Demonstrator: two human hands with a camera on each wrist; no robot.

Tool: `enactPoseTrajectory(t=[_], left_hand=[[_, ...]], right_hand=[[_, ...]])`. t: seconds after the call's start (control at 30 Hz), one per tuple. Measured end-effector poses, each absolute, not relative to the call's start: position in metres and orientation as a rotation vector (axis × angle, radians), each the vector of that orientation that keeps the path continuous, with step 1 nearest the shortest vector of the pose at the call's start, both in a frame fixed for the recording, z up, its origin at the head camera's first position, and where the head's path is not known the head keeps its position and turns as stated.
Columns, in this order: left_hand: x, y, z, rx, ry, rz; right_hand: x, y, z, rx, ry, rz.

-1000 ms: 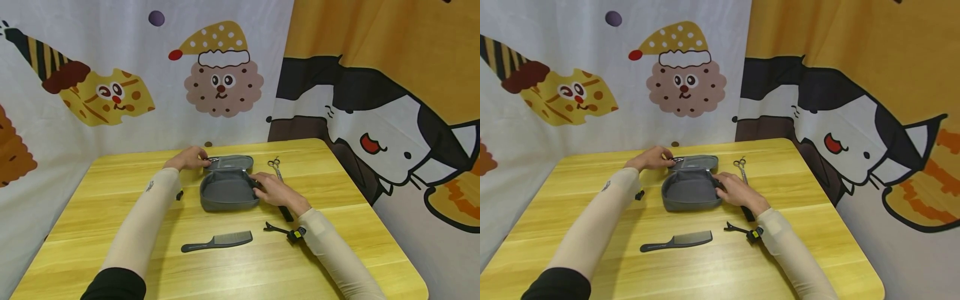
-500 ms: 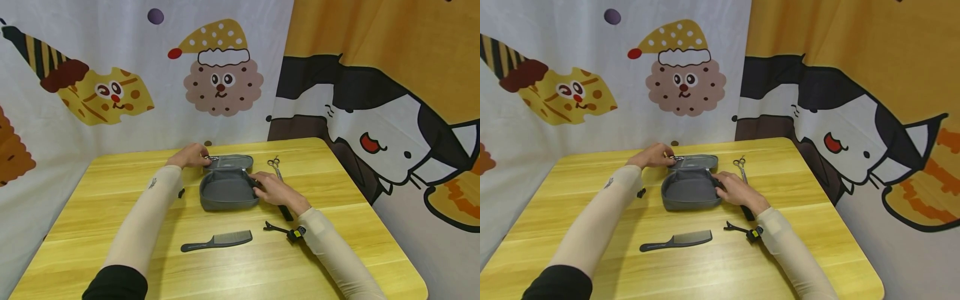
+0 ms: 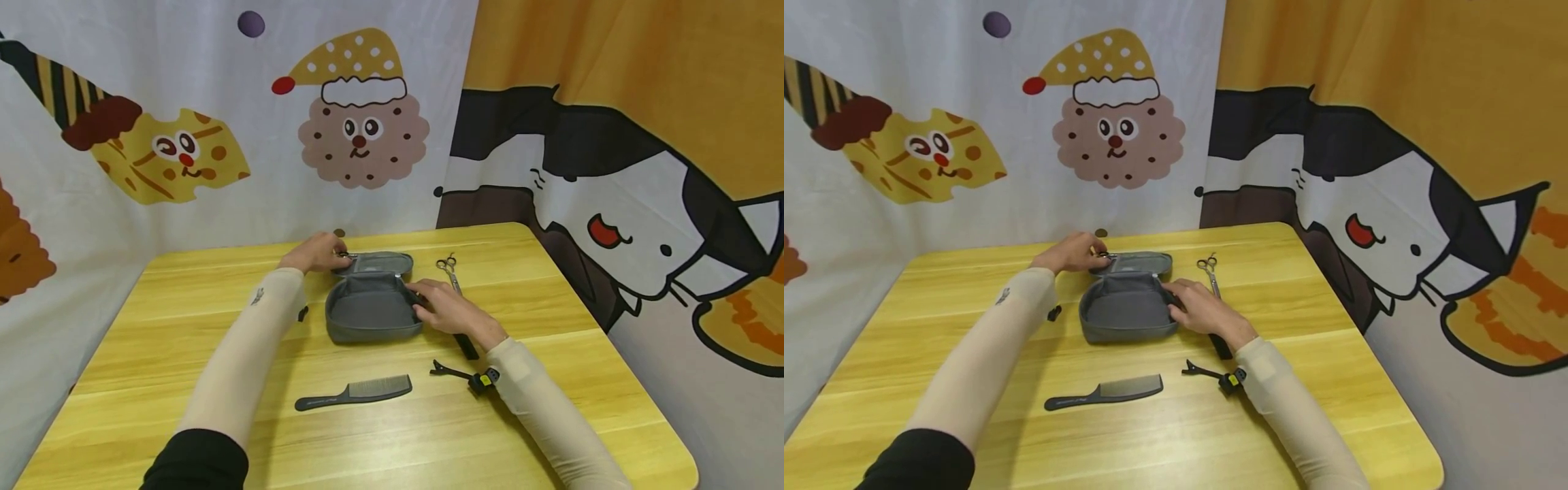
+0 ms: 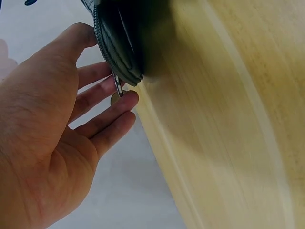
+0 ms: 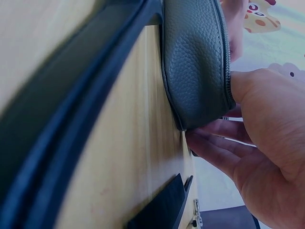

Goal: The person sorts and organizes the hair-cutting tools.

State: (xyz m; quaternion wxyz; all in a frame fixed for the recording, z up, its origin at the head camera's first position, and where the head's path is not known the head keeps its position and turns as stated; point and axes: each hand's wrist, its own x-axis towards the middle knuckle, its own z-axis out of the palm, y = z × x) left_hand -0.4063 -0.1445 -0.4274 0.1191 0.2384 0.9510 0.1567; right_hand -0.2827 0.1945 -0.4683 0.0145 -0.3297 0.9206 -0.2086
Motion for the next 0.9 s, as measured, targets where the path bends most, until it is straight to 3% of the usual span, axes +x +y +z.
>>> enactPoseTrajectory(t=[0.9], left_hand=[[-0.405, -0.139, -0.44, 0.787, 2.684, 0.661]], right_hand=[[-0.281, 0.194, -0.466, -1.08, 2.876, -0.627]])
